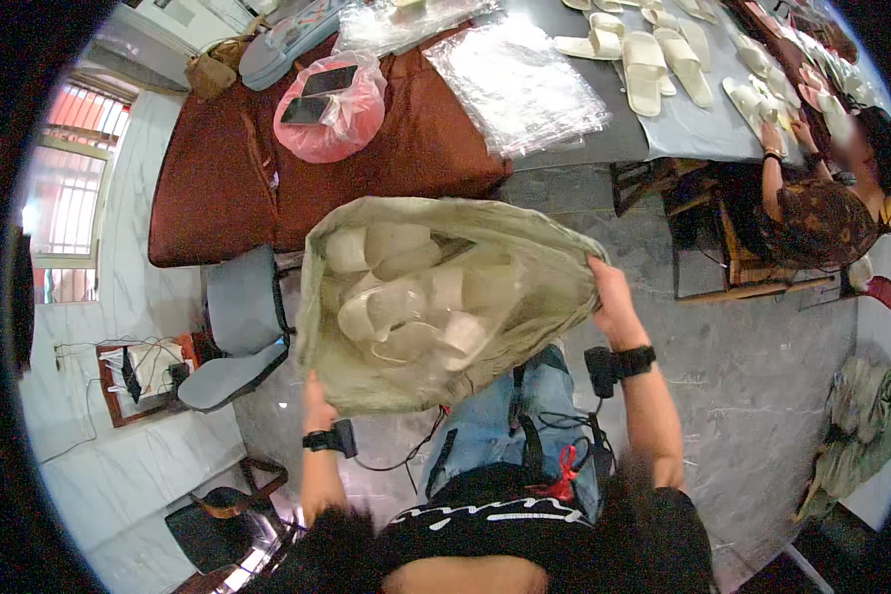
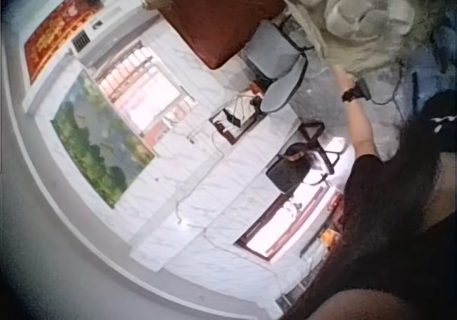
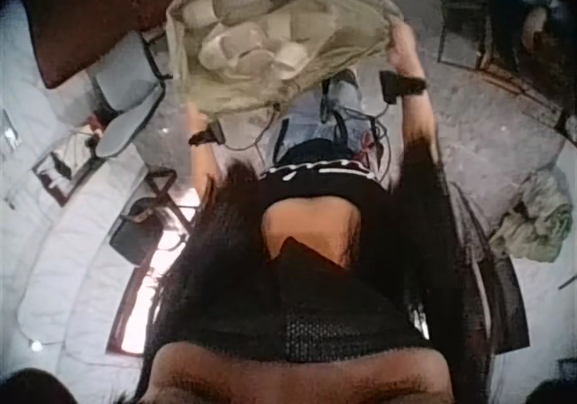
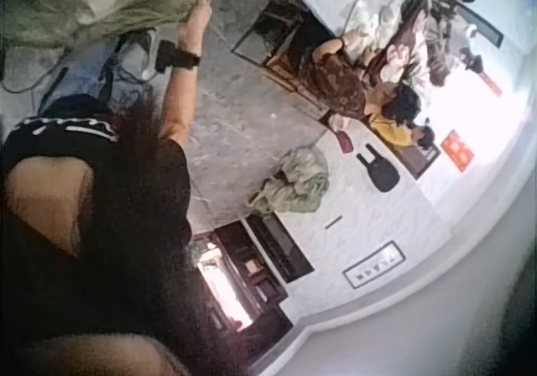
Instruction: Packing finished white slippers into plastic bags and placing them into a large collection sack.
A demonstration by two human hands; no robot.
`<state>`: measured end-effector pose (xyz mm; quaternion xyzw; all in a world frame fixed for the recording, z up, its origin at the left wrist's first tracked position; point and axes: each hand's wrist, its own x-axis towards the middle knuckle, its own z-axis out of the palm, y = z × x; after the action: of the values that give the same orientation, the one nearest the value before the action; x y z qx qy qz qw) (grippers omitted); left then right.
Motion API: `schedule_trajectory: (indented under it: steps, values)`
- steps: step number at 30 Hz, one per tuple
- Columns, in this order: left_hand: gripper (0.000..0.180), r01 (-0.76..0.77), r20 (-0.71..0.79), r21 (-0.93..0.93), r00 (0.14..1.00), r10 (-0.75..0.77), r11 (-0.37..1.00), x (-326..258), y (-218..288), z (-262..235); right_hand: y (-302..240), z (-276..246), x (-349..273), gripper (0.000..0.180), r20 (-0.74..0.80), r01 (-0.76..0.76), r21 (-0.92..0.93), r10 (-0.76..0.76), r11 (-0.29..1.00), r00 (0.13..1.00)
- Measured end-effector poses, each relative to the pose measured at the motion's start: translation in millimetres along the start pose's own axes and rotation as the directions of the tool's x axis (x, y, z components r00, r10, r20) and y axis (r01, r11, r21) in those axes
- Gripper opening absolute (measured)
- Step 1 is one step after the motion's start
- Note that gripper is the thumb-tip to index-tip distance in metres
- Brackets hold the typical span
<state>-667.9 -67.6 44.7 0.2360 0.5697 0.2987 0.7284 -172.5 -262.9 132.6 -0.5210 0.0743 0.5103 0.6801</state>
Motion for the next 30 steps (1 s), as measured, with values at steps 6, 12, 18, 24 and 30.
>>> schedule_trajectory:
  steps: [6, 12, 18, 24, 30]
  values:
    - [0.050, -0.172, 0.186, 0.311, 0.976, 0.117, 0.935, -60, 169, 104, -77, 66, -48, 0.034, 0.215, 0.122, -0.049, -0.109, 0.991, 0.970]
    - [0.053, -0.283, -0.047, 0.010, 0.958, 0.283, 0.959, -70, 91, 79, 13, 16, -23, 0.039, 0.035, 0.135, 0.099, -0.139, 0.986, 0.990]
    - [0.054, -0.137, 0.116, 0.017, 0.984, 0.134, 0.990, -33, 158, 106, -44, 95, 20, 0.038, 0.085, -0.014, 0.133, 0.002, 0.991, 0.996]
    - [0.054, -0.279, 0.056, -0.143, 0.956, 0.289, 0.949, -104, 150, 104, -72, 75, -77, 0.037, -0.034, 0.245, 0.103, -0.242, 0.964, 0.970]
    - [0.052, -0.226, 0.086, -0.258, 0.963, 0.255, 0.939, -59, 105, 58, 3, 21, -15, 0.036, 0.080, 0.030, 0.216, -0.048, 0.976, 0.996]
